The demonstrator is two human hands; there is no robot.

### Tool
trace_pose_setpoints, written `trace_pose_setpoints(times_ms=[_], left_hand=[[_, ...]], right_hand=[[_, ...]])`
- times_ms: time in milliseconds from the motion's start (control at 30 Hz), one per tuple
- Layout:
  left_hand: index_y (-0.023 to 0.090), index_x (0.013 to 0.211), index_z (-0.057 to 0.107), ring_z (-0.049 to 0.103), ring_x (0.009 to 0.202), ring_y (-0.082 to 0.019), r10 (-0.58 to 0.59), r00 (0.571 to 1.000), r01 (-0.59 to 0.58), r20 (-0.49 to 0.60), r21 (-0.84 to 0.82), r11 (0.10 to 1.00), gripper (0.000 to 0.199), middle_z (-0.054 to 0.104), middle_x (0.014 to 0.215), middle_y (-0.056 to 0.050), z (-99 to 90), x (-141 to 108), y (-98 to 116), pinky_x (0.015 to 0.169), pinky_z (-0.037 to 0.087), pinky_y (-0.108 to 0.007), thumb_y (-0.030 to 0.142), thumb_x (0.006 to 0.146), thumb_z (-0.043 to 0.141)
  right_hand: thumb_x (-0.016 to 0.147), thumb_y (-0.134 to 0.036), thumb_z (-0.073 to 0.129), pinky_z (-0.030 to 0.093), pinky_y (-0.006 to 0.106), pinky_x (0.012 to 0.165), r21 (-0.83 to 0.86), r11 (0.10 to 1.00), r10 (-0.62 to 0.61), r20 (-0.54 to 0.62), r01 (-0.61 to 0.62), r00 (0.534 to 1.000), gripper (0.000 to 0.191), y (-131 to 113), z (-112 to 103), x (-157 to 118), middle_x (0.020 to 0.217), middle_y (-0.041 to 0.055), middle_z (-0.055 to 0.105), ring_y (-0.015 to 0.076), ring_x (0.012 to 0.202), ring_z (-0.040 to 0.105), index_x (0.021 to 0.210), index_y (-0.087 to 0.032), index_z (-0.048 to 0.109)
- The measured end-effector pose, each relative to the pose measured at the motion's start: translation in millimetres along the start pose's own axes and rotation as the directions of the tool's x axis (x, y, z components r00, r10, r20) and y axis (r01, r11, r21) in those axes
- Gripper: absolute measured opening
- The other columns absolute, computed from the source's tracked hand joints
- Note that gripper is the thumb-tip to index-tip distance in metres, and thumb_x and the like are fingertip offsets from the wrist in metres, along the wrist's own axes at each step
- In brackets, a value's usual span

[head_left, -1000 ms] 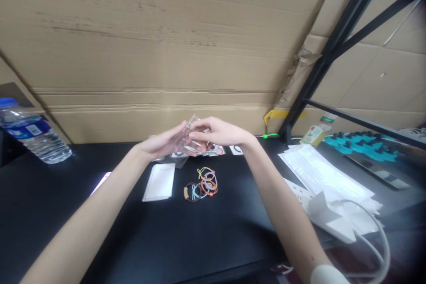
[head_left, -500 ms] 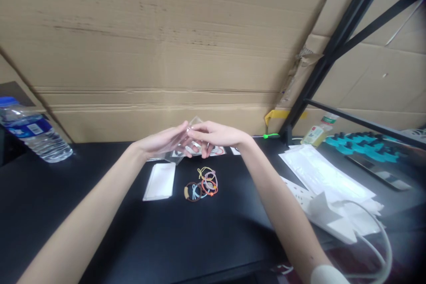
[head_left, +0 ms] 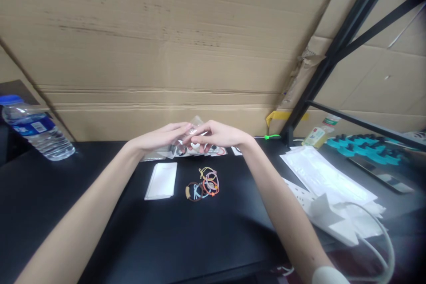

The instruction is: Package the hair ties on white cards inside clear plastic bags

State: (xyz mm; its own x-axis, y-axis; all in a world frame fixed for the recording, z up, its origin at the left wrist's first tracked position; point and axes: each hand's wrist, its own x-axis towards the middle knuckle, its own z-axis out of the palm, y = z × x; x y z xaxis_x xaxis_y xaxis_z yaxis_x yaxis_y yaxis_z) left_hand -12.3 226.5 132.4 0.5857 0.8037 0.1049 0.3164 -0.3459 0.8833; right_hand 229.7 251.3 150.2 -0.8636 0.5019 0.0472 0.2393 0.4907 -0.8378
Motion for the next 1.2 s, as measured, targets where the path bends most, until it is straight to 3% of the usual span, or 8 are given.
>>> trace_pose_setpoints(times_ms=[133, 267, 500, 667, 933, 1200], left_hand=[[0.023, 0.108, 0.072, 0.068, 0.099, -0.025, -0.022, 0.998, 0.021, -0.054, -0.01, 1.0, 0.048, 0.074, 0.109, -0.009, -6.5, -1.2, -5.3, 0.088, 0.054, -0.037, 0.065, 0.105, 0.049], [0.021, 0.114, 0.072, 0.069, 0.103, -0.027, -0.044, 0.997, 0.04, -0.058, -0.076, 0.996, 0.049, 0.074, 0.112, -0.011, -12.0, -3.4, -6.9, 0.089, 0.056, -0.04, 0.063, 0.106, 0.048], [0.021, 0.116, 0.07, 0.068, 0.097, -0.024, -0.022, 0.99, 0.024, -0.136, 0.016, 1.0, 0.048, 0.072, 0.112, -0.011, -14.0, -7.5, -1.9, 0.088, 0.057, -0.039, 0.063, 0.106, 0.05], [0.02, 0.119, 0.067, 0.069, 0.106, -0.026, -0.044, 0.995, 0.047, -0.089, 0.031, 0.998, 0.051, 0.07, 0.123, -0.012, -9.8, -8.4, 3.6, 0.094, 0.057, -0.041, 0.066, 0.104, 0.051], [0.019, 0.124, 0.065, 0.073, 0.112, -0.028, -0.066, 0.986, 0.068, -0.152, 0.009, 0.998, 0.053, 0.074, 0.124, -0.013, -11.0, -11.3, 6.7, 0.102, 0.056, -0.044, 0.066, 0.104, 0.052], [0.021, 0.124, 0.064, 0.071, 0.113, -0.028, -0.023, 0.979, 0.044, -0.205, 0.095, 0.995, 0.052, 0.069, 0.135, -0.013, -9.5, -8.0, 0.9, 0.096, 0.058, -0.04, 0.067, 0.105, 0.047]], right_hand=[[0.101, -0.037, 0.07, 0.058, 0.026, 0.071, -0.036, 0.998, -0.06, -0.145, 0.056, 0.988, 0.03, 6.5, 0.6, 3.7, 0.107, 0.0068, 0.082, 0.0138, 0.082, 0.07, 0.121, -0.02, 0.081], [0.097, -0.033, 0.073, 0.058, 0.028, 0.078, -0.098, 0.99, -0.124, -0.302, 0.098, 0.945, 0.022, 9.7, 4.1, 8.1, 0.107, 0.0068, 0.083, 0.0157, 0.087, 0.072, 0.112, -0.019, 0.083], [0.091, -0.035, 0.079, 0.061, 0.032, 0.073, -0.054, 0.995, -0.097, -0.493, 0.081, 0.864, 0.024, 16.0, 8.9, 19.1, 0.094, 0.0078, 0.082, 0.0186, 0.08, 0.075, 0.107, -0.018, 0.08], [0.095, -0.033, 0.073, 0.06, 0.032, 0.081, -0.117, 0.988, -0.145, -0.504, 0.098, 0.852, 0.018, 15.1, 13.3, 22.4, 0.098, 0.007, 0.081, 0.0173, 0.083, 0.074, 0.103, -0.018, 0.08], [0.097, -0.039, 0.072, 0.059, 0.033, 0.082, -0.122, 0.984, -0.173, -0.522, 0.128, 0.835, 0.022, 17.8, 13.3, 23.3, 0.106, 0.0064, 0.079, 0.0159, 0.082, 0.071, 0.103, -0.019, 0.077], [0.098, -0.039, 0.073, 0.06, 0.029, 0.077, 0.041, 0.989, -0.109, -0.467, 0.145, 0.878, 0.022, 20.7, 11.6, 24.7, 0.106, 0.0065, 0.077, 0.0138, 0.079, 0.071, 0.103, -0.018, 0.073]])
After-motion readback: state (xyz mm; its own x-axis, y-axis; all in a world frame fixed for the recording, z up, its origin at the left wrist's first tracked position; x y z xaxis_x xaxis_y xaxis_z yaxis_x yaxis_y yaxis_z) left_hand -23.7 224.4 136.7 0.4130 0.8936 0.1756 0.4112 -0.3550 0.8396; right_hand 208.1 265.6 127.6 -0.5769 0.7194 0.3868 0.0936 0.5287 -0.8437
